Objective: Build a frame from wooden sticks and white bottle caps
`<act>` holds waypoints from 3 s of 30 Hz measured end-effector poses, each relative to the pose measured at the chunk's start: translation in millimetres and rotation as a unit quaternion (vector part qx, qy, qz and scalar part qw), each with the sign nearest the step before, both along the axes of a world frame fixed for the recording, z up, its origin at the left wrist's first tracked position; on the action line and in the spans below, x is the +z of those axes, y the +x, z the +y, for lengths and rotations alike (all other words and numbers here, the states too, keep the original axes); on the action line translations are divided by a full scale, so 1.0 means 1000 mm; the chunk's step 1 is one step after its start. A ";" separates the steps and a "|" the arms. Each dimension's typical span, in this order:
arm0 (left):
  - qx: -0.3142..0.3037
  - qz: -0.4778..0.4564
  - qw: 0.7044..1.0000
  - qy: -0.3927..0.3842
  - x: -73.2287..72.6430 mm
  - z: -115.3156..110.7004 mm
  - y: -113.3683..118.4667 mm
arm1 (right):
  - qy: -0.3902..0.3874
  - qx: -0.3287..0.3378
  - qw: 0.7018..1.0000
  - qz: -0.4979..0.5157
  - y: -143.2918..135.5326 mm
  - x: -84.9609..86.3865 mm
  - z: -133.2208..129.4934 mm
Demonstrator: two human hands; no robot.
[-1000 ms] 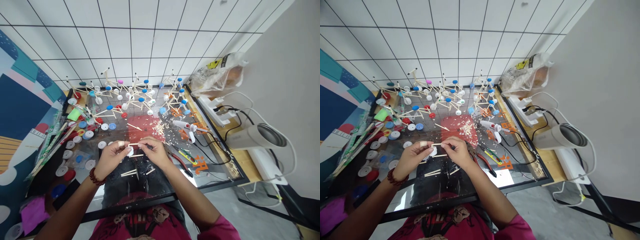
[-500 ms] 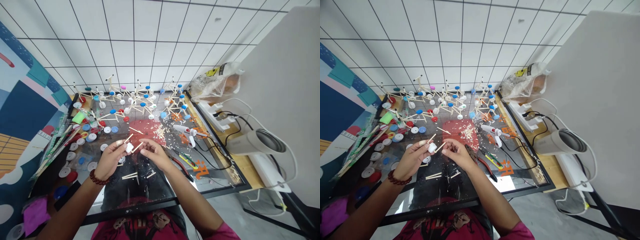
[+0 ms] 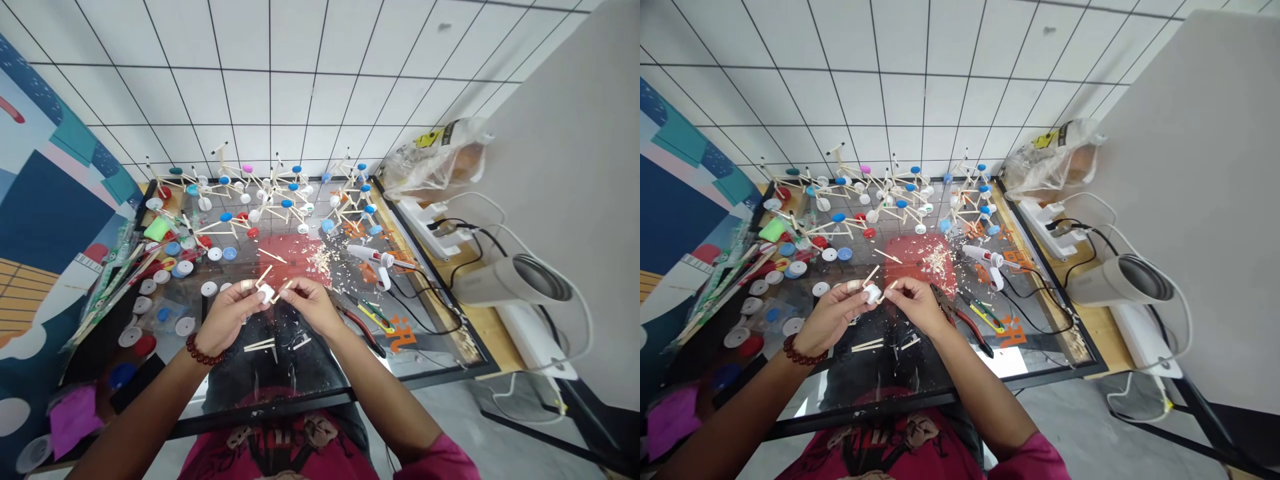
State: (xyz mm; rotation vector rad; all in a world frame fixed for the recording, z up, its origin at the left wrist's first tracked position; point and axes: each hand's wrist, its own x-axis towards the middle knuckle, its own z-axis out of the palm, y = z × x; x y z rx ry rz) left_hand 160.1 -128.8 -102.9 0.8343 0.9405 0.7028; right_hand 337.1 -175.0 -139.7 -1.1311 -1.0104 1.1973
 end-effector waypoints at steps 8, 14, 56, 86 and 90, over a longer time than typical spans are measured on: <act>0.019 -0.017 0.999 -0.028 0.002 0.000 0.001 | -0.001 0.005 1.000 0.017 -0.001 0.005 -0.001; 0.022 -0.009 1.000 -0.021 -0.009 0.001 -0.003 | 0.001 0.004 1.000 0.005 0.002 0.004 -0.001; -0.247 0.446 0.726 0.462 -0.004 0.038 -0.029 | 0.082 0.181 0.799 -0.567 0.001 0.029 -0.026; -0.125 0.369 0.759 0.522 -0.042 0.040 -0.032 | -0.106 0.020 0.826 -0.554 0.007 0.024 0.028; -0.122 0.374 0.755 0.525 -0.045 0.039 -0.033 | -0.109 0.033 0.836 -0.537 0.007 0.022 0.031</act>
